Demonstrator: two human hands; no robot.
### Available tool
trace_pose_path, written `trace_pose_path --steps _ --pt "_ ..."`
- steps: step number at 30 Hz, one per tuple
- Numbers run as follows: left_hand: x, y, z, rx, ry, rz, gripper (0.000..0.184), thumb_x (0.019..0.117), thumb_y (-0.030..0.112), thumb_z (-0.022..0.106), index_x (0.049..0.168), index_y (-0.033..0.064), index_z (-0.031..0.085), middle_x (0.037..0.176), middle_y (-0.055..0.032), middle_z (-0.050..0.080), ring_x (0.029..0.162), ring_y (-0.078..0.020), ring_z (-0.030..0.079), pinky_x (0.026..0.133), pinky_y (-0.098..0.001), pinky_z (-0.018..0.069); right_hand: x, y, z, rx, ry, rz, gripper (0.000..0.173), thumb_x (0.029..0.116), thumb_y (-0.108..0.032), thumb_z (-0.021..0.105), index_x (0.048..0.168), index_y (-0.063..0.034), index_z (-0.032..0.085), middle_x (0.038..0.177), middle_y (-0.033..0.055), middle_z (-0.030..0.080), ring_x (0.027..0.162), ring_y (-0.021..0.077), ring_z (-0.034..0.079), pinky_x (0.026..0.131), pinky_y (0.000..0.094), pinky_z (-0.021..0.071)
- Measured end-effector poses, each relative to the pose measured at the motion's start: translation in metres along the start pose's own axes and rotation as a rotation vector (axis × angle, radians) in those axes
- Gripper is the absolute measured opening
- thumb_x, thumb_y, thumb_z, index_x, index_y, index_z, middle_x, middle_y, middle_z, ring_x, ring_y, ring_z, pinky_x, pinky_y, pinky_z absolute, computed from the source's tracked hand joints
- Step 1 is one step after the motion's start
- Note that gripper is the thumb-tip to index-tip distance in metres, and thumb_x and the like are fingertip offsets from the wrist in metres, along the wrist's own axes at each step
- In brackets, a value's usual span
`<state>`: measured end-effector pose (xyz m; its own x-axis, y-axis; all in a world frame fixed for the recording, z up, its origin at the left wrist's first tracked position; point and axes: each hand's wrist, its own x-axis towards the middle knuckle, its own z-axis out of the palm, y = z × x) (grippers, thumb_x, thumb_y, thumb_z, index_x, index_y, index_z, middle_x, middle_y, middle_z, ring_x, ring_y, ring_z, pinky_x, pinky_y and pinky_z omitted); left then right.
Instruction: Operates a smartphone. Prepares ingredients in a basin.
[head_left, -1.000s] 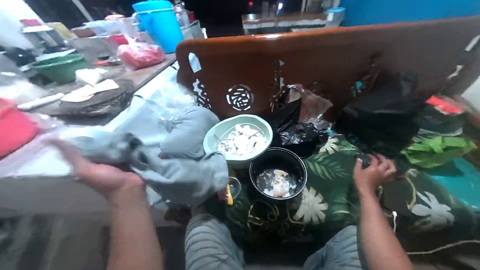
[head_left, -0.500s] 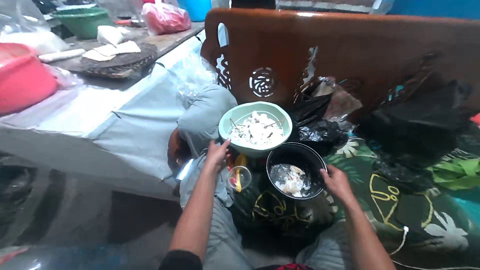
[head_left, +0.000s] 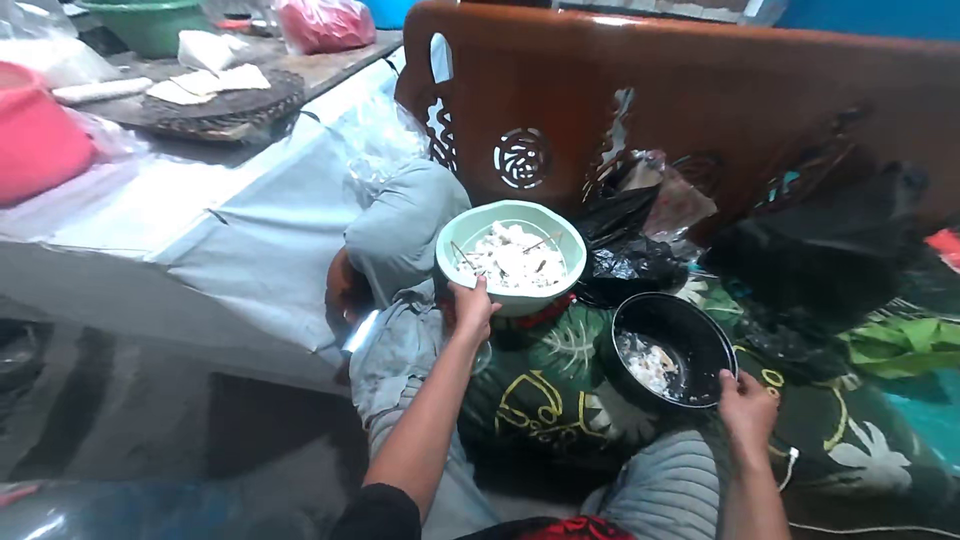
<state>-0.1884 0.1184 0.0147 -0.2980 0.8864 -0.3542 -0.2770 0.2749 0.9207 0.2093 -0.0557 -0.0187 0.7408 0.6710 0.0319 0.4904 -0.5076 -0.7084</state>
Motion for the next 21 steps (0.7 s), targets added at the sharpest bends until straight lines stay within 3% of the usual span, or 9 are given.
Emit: trace_pose_path --steps 3,5,7,9,11,13,14,17,21 --pt "-0.002 0.001 0.005 -0.061 0.000 0.013 0.074 0.1085 0.033 0.053 0.162 0.0178 0.004 0.155 -0.0238 0.039 0.120 -0.0381 0.063 0.086 -0.0537 0.0607 -0.008 0.004 0.005 0.005 0.121 -0.048 0.044 0.1084 -0.030 0.053 0.135 0.0037 0.062 0.121 0.0317 0.067 0.113 0.0460 0.064 0.101 0.0621 0.0463" --pt "0.005 0.010 0.008 -0.141 0.002 0.019 0.073 0.1079 0.031 0.055 0.162 0.0173 0.007 0.155 -0.0230 0.040 0.122 -0.0381 0.062 0.086 -0.0540 0.0606 -0.018 -0.005 0.004 -0.087 0.274 -0.241 0.046 0.1058 -0.028 0.055 0.140 0.0021 0.059 0.126 0.0313 0.062 0.117 0.0466 0.061 0.104 0.0592 0.0474" --pt "0.013 0.026 0.013 -0.224 0.010 0.028 0.070 0.1074 0.027 0.057 0.161 0.0159 0.012 0.152 -0.0230 0.042 0.120 -0.0371 0.063 0.084 -0.0517 0.0619 -0.039 -0.036 0.011 -0.102 0.356 -0.532 0.040 0.1034 -0.025 0.055 0.130 0.0033 0.066 0.121 0.0310 0.066 0.117 0.0488 0.061 0.105 0.0592 0.0463" --pt "0.016 0.035 0.015 -0.248 0.017 0.039 0.066 0.1072 0.024 0.057 0.159 0.0148 0.018 0.148 -0.0228 0.047 0.115 -0.0356 0.066 0.082 -0.0496 0.0628 -0.071 -0.070 0.038 -0.018 0.191 -0.774 0.031 0.1017 -0.019 0.055 0.118 -0.0003 0.073 0.112 0.0214 0.071 0.109 0.0381 0.067 0.100 0.0518 0.0534" --pt "0.016 0.029 0.010 -0.207 -0.017 0.056 0.067 0.1070 0.029 0.057 0.160 0.0163 0.018 0.151 -0.0213 0.046 0.119 -0.0353 0.064 0.086 -0.0512 0.0607 -0.089 -0.095 0.083 0.004 -0.209 -0.886 0.027 0.1017 -0.016 0.054 0.116 -0.0071 0.076 0.111 0.0114 0.074 0.110 0.0263 0.069 0.098 0.0443 0.0565" --pt "0.020 0.015 -0.005 -0.146 -0.046 0.051 0.070 0.1069 0.035 0.056 0.162 0.0170 0.017 0.151 -0.0212 0.046 0.120 -0.0360 0.064 0.088 -0.0523 0.0605 -0.086 -0.119 0.136 -0.238 -0.644 -0.841 0.036 0.1011 -0.013 0.053 0.134 -0.0113 0.068 0.135 0.0097 0.066 0.133 0.0261 0.058 0.113 0.0465 0.0467" --pt "0.023 0.008 -0.015 -0.104 -0.049 0.033 0.067 0.1077 0.038 0.054 0.161 0.0156 0.020 0.149 -0.0219 0.049 0.117 -0.0357 0.066 0.087 -0.0512 0.0611 -0.079 -0.127 0.164 -0.366 -0.742 -0.841 0.042 0.0990 -0.011 0.055 0.141 -0.0101 0.062 0.148 0.0115 0.058 0.144 0.0287 0.047 0.120 0.0494 0.0386" --pt "0.026 0.006 -0.053 0.014 -0.063 -0.011 0.052 0.1111 0.040 0.043 0.151 0.0059 0.044 0.138 -0.0246 0.057 0.110 -0.0355 0.068 0.088 -0.0508 0.0606 -0.059 -0.140 0.226 -0.600 -0.722 -0.895 0.056 0.0886 -0.011 0.066 0.142 0.0005 0.056 0.154 0.0235 0.048 0.150 0.0419 0.034 0.123 0.0613 0.0239" --pt "0.032 0.019 -0.093 0.261 -0.082 0.070 0.046 0.1123 0.034 0.041 0.138 0.0002 0.057 0.132 -0.0204 0.064 0.112 -0.0293 0.069 0.095 -0.0473 0.0571 -0.064 -0.154 0.241 -0.670 -0.586 -0.887 0.059 0.0898 -0.008 0.064 0.147 -0.0015 0.052 0.155 0.0217 0.047 0.146 0.0423 0.040 0.112 0.0643 0.0371"
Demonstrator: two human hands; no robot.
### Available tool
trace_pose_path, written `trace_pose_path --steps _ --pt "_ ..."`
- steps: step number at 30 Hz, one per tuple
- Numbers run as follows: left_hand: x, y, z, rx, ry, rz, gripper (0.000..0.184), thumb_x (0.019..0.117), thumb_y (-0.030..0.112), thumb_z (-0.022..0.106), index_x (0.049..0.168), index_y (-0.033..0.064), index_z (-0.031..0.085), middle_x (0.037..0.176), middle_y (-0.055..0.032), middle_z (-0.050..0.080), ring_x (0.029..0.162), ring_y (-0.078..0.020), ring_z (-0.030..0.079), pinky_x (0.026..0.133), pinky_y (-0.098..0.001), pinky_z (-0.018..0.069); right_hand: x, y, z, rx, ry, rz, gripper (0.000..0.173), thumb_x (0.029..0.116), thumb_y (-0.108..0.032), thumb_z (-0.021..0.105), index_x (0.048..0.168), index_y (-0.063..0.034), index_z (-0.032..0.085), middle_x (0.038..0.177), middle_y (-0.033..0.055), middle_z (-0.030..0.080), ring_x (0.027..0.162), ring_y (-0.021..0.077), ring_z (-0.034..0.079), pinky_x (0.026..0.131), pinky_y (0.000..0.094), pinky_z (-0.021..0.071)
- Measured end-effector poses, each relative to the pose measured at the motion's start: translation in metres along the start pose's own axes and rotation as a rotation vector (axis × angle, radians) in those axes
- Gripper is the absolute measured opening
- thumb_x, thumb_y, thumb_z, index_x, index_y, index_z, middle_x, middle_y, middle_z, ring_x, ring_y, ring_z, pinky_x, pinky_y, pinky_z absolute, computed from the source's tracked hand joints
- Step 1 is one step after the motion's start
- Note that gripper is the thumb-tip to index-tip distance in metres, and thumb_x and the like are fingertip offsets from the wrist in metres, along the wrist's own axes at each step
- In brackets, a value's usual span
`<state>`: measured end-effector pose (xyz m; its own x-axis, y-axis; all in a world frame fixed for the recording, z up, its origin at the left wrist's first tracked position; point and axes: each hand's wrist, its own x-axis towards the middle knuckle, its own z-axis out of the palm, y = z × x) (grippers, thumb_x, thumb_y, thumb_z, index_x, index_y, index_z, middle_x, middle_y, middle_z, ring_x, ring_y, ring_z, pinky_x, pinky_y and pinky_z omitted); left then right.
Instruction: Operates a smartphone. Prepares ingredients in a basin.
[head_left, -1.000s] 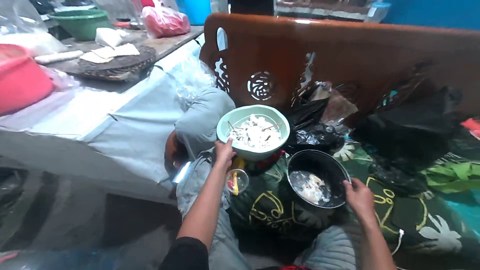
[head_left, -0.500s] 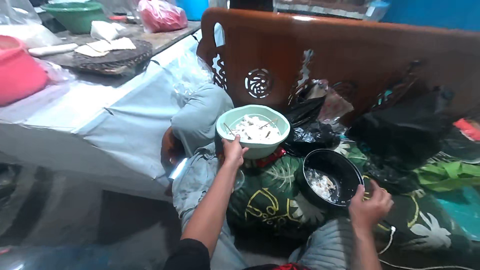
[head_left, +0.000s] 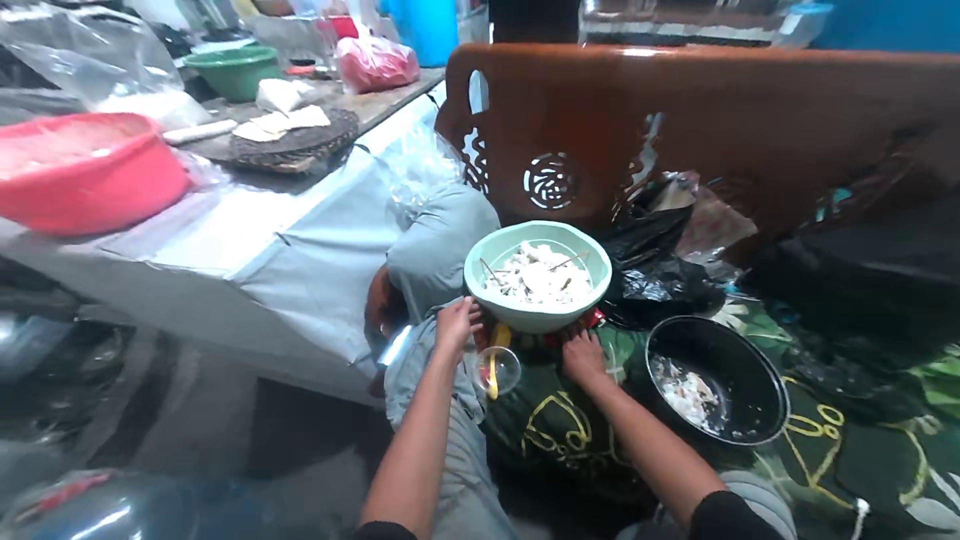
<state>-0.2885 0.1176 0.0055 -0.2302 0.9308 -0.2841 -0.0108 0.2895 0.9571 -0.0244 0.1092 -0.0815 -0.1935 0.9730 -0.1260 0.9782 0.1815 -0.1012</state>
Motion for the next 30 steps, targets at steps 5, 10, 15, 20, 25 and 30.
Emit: trace_pose_path --steps 5,10,15,20,25,30 --pt "0.036 -0.034 -0.008 0.647 0.017 0.091 0.039 0.1068 0.022 0.051 0.139 0.0025 0.060 0.134 -0.0217 0.064 0.123 -0.0346 0.064 0.106 -0.0549 0.0492 -0.005 -0.002 0.001 -0.105 0.005 -0.035 0.046 0.1006 -0.002 0.045 0.146 -0.0038 0.054 0.150 0.0211 0.053 0.142 0.0412 0.046 0.111 0.0641 0.0384" --pt "0.032 -0.037 0.010 1.048 0.014 0.089 0.053 0.0900 0.013 0.068 0.140 0.0003 0.058 0.152 -0.0212 0.047 0.140 -0.0419 0.045 0.110 -0.0603 0.0437 0.008 0.015 -0.003 -0.109 -0.023 0.166 0.046 0.0989 -0.010 0.051 0.143 0.0048 0.056 0.163 0.0237 0.035 0.157 0.0391 0.020 0.124 0.0694 0.0115" --pt "0.028 -0.039 0.013 1.182 0.076 0.058 0.063 0.0847 0.018 0.075 0.143 0.0039 0.055 0.149 -0.0215 0.051 0.142 -0.0425 0.044 0.108 -0.0639 0.0422 0.021 0.036 -0.018 -0.140 -0.184 0.136 0.049 0.0962 -0.014 0.059 0.142 0.0052 0.056 0.163 0.0213 0.037 0.158 0.0378 0.019 0.124 0.0680 0.0136" --pt "0.016 -0.026 0.015 1.168 0.046 0.037 0.070 0.0868 0.016 0.071 0.152 0.0109 0.045 0.131 -0.0226 0.065 0.125 -0.0421 0.060 0.107 -0.0648 0.0413 -0.010 0.024 -0.020 -0.044 -0.166 0.135 0.046 0.0965 -0.008 0.060 0.142 -0.0042 0.059 0.161 0.0226 0.039 0.153 0.0442 0.026 0.117 0.0750 0.0215" --pt "0.007 -0.022 -0.002 0.846 0.213 0.149 0.046 0.0952 0.020 0.068 0.138 0.0064 0.058 0.121 -0.0221 0.069 0.115 -0.0413 0.065 0.100 -0.0648 0.0478 -0.072 0.009 -0.029 0.110 -0.144 0.197 0.039 0.0978 -0.004 0.055 0.136 -0.0009 0.058 0.138 0.0226 0.060 0.126 0.0424 0.060 0.094 0.0615 0.0543" --pt "-0.002 -0.025 -0.013 0.456 0.375 0.507 0.041 0.0933 0.020 0.076 0.125 -0.0017 0.064 0.113 -0.0202 0.070 0.103 -0.0296 0.069 0.095 -0.0499 0.0544 -0.129 0.012 -0.047 0.254 -0.122 0.214 0.033 0.1076 -0.028 0.047 0.132 -0.0124 0.061 0.110 0.0164 0.074 0.104 0.0381 0.072 0.087 0.0601 0.0561"
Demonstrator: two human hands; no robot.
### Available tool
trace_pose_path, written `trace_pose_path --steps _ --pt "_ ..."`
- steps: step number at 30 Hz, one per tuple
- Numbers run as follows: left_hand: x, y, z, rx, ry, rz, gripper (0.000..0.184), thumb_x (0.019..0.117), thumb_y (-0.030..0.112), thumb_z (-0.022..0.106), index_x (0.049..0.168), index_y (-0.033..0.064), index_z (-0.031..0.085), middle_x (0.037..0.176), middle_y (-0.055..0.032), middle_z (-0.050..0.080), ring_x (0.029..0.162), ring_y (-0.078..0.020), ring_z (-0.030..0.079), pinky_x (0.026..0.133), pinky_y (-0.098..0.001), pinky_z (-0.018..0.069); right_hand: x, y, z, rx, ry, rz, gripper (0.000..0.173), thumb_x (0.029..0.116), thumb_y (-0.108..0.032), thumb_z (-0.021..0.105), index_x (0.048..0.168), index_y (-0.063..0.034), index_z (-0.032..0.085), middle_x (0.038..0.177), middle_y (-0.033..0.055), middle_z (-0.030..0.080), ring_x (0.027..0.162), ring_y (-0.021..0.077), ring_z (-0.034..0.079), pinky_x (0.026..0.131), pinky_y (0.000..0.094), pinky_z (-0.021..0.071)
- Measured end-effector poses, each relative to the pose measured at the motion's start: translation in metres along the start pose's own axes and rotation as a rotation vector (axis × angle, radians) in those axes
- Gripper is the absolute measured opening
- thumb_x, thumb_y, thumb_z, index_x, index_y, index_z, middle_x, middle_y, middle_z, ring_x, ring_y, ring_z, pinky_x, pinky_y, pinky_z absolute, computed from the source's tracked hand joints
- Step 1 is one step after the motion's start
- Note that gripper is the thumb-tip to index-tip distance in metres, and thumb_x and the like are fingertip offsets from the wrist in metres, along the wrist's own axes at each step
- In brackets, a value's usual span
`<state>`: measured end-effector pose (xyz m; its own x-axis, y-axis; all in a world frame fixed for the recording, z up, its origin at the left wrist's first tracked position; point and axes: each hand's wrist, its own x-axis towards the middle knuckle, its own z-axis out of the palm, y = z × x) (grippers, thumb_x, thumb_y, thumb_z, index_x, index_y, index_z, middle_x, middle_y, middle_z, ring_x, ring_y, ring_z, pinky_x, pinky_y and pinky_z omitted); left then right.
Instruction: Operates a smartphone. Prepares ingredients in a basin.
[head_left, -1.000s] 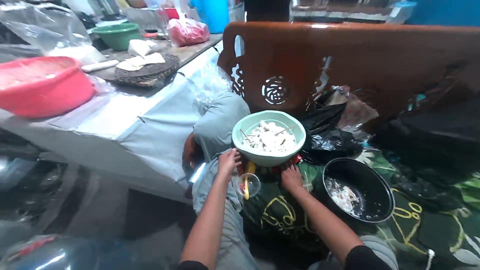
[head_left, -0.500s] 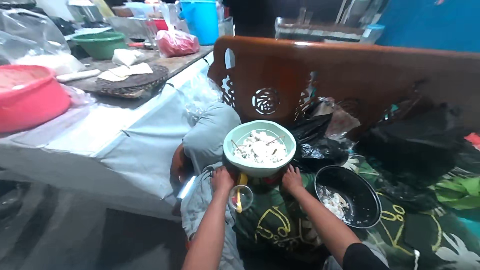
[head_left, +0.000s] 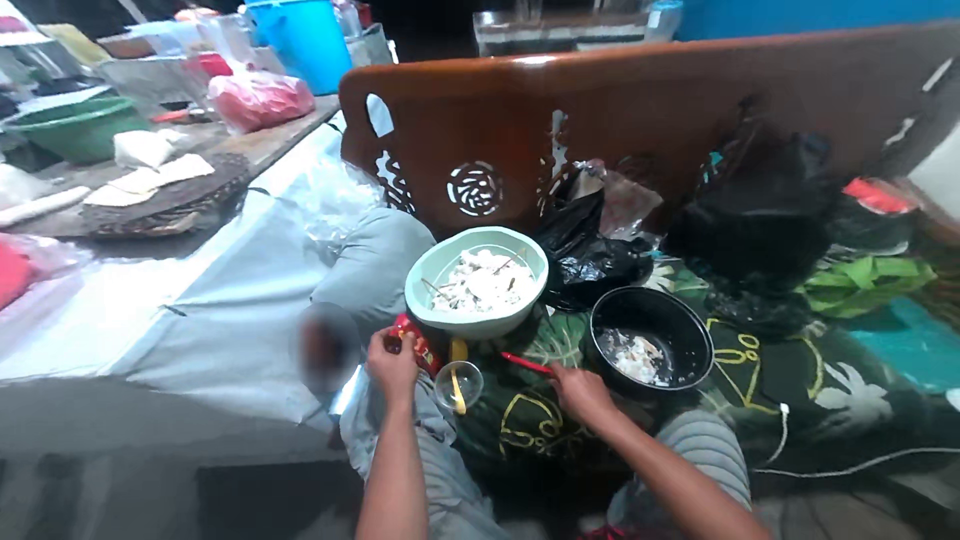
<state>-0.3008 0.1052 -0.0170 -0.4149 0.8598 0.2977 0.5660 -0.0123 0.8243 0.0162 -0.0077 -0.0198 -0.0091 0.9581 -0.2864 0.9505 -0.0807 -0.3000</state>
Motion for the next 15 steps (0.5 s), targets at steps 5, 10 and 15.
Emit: trace_pose_path --steps 5,10,15 --pt "-0.015 0.035 -0.006 -0.301 0.359 0.342 0.036 0.0977 0.013 0.069 0.125 -0.0085 0.059 0.119 -0.0182 0.065 0.109 -0.0144 0.065 0.096 -0.0278 0.0552 -0.044 0.013 -0.006 0.125 0.261 -0.114 0.034 0.1060 -0.027 0.050 0.135 -0.0173 0.065 0.115 0.0097 0.075 0.099 0.0315 0.074 0.082 0.0559 0.0593" --pt "-0.065 0.097 0.000 -0.664 0.151 0.225 0.041 0.1081 0.007 0.045 0.143 -0.0066 0.028 0.113 -0.0111 0.067 0.095 -0.0156 0.074 0.084 -0.0361 0.0650 -0.073 0.030 -0.009 0.286 0.663 -0.302 0.028 0.1036 -0.029 0.057 0.126 -0.0208 0.072 0.112 0.0005 0.076 0.093 0.0167 0.075 0.074 0.0421 0.0632" --pt "-0.132 0.124 0.038 -0.921 -0.450 -0.399 0.036 0.1128 0.020 0.036 0.144 0.0020 0.033 0.110 -0.0180 0.067 0.091 -0.0298 0.073 0.077 -0.0463 0.0642 -0.086 0.033 -0.019 0.369 0.791 -0.247 0.026 0.1025 -0.029 0.059 0.122 -0.0205 0.074 0.110 -0.0022 0.077 0.089 0.0109 0.074 0.071 0.0364 0.0627"
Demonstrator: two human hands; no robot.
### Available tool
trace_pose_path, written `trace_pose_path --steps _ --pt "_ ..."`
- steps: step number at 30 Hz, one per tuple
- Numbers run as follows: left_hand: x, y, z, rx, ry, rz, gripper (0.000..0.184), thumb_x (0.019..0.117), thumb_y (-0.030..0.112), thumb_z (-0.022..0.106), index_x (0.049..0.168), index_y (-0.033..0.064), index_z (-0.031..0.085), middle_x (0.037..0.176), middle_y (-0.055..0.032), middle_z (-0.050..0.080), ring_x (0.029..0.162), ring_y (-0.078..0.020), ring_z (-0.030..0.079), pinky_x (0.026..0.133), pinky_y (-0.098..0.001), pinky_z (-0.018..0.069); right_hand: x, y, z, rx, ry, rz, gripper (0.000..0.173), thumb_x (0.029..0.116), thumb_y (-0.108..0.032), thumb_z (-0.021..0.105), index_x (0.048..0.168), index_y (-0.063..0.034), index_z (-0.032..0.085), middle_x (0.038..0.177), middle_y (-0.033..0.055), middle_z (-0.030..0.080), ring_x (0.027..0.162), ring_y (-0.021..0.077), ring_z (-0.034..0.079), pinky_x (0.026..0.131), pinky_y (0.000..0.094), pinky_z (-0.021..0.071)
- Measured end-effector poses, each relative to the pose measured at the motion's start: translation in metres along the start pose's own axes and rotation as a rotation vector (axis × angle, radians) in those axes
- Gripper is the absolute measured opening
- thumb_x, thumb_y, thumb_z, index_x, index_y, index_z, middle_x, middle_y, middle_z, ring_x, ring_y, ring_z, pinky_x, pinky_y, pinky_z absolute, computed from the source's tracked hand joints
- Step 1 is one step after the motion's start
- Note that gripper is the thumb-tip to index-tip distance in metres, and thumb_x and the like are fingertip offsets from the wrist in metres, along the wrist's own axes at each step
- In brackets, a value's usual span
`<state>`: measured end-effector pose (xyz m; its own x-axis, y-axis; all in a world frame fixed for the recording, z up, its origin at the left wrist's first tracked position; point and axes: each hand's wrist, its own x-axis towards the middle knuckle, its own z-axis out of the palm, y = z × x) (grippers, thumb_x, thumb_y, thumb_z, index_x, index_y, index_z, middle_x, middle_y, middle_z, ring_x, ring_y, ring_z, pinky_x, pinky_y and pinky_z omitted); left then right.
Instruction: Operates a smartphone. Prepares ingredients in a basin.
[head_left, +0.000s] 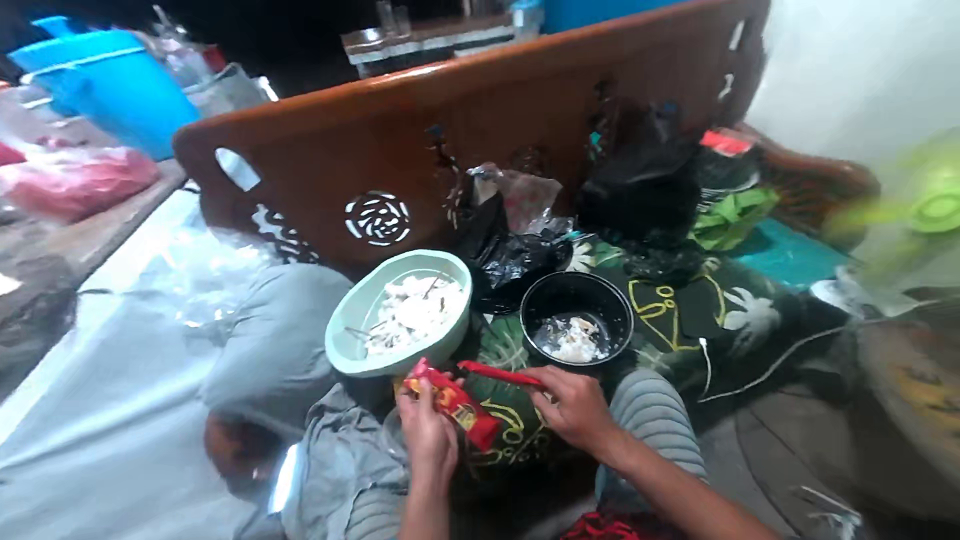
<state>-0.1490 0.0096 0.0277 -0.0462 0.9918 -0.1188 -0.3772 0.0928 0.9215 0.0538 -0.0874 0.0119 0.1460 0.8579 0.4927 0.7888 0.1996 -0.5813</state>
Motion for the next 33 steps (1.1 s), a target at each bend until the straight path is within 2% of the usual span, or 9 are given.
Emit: trace_pose_path --steps 4,6,8,11,14,19,23,27,33 --pt "-0.033 -0.002 0.030 -0.069 -0.178 -0.234 0.056 0.1113 0.050 0.024 0.144 0.0085 0.040 0.117 -0.0135 0.067 0.103 -0.0233 0.069 0.087 -0.0440 0.0607 -0.001 -0.008 0.006 -0.053 -0.003 0.000 0.035 0.0989 -0.031 0.062 0.134 -0.0307 0.069 0.128 -0.0005 0.070 0.111 0.0188 0.069 0.081 0.0398 0.0616" --pt "-0.042 -0.007 0.035 0.006 -0.152 -0.169 0.049 0.1122 0.036 0.037 0.153 0.0106 0.027 0.116 -0.0129 0.065 0.098 -0.0200 0.070 0.084 -0.0395 0.0612 -0.002 -0.013 0.010 0.044 -0.074 -0.024 0.041 0.1001 -0.047 0.062 0.138 -0.0324 0.066 0.135 0.0020 0.065 0.121 0.0224 0.061 0.093 0.0426 0.0570" --pt "-0.044 -0.014 0.033 0.066 -0.045 -0.110 0.055 0.1067 0.017 0.055 0.153 0.0082 0.027 0.114 -0.0158 0.066 0.091 -0.0207 0.072 0.074 -0.0376 0.0629 -0.003 -0.018 0.013 0.225 -0.130 0.010 0.045 0.0978 -0.049 0.065 0.136 -0.0258 0.068 0.136 0.0033 0.064 0.124 0.0210 0.058 0.102 0.0422 0.0527" --pt "-0.044 -0.015 0.019 0.081 -0.016 -0.051 0.048 0.1047 0.009 0.057 0.148 0.0032 0.036 0.117 -0.0192 0.067 0.095 -0.0252 0.072 0.077 -0.0404 0.0635 -0.005 -0.023 0.020 0.364 -0.221 0.168 0.048 0.1010 -0.044 0.062 0.141 -0.0172 0.061 0.126 0.0027 0.069 0.112 0.0140 0.067 0.096 0.0382 0.0583" --pt "-0.048 -0.015 0.008 0.043 -0.073 0.044 0.050 0.1041 0.004 0.055 0.149 -0.0019 0.032 0.123 -0.0243 0.065 0.106 -0.0333 0.071 0.089 -0.0466 0.0630 -0.010 -0.024 0.031 0.404 -0.386 0.243 0.049 0.1045 -0.042 0.055 0.145 -0.0147 0.059 0.135 0.0045 0.067 0.122 0.0154 0.065 0.107 0.0412 0.0523" --pt "-0.048 -0.009 -0.001 0.094 -0.056 0.137 0.047 0.1013 0.004 0.062 0.143 -0.0061 0.044 0.123 -0.0224 0.069 0.111 -0.0322 0.071 0.096 -0.0453 0.0612 -0.015 -0.038 0.045 0.697 -0.425 0.328 0.040 0.1032 -0.031 0.062 0.136 -0.0069 0.063 0.114 0.0050 0.075 0.103 0.0099 0.073 0.095 0.0322 0.0608" --pt "-0.043 -0.004 -0.009 0.068 -0.062 0.141 0.046 0.0987 0.003 0.066 0.139 -0.0082 0.048 0.122 -0.0251 0.069 0.110 -0.0361 0.071 0.096 -0.0482 0.0608 -0.007 -0.042 0.040 0.758 -0.476 0.374 0.042 0.1021 -0.029 0.063 0.137 -0.0067 0.061 0.116 0.0050 0.074 0.101 0.0106 0.072 0.091 0.0316 0.0617" --pt "-0.039 -0.006 -0.019 -0.028 -0.155 0.101 0.041 0.1036 0.002 0.056 0.141 -0.0098 0.043 0.127 -0.0291 0.066 0.116 -0.0407 0.068 0.099 -0.0519 0.0585 -0.005 -0.041 0.042 0.861 -0.485 0.415 0.041 0.1044 -0.029 0.059 0.138 -0.0048 0.060 0.121 0.0068 0.072 0.106 0.0134 0.071 0.094 0.0332 0.0611" --pt "-0.034 0.000 -0.030 -0.148 -0.270 0.082 0.050 0.1063 0.002 0.046 0.152 -0.0018 0.026 0.132 -0.0263 0.060 0.116 -0.0363 0.067 0.098 -0.0510 0.0583 0.003 -0.048 0.042 1.004 -0.390 0.544 0.029 0.1053 -0.021 0.058 0.127 -0.0026 0.065 0.107 0.0116 0.074 0.094 0.0217 0.074 0.084 0.0387 0.0648"
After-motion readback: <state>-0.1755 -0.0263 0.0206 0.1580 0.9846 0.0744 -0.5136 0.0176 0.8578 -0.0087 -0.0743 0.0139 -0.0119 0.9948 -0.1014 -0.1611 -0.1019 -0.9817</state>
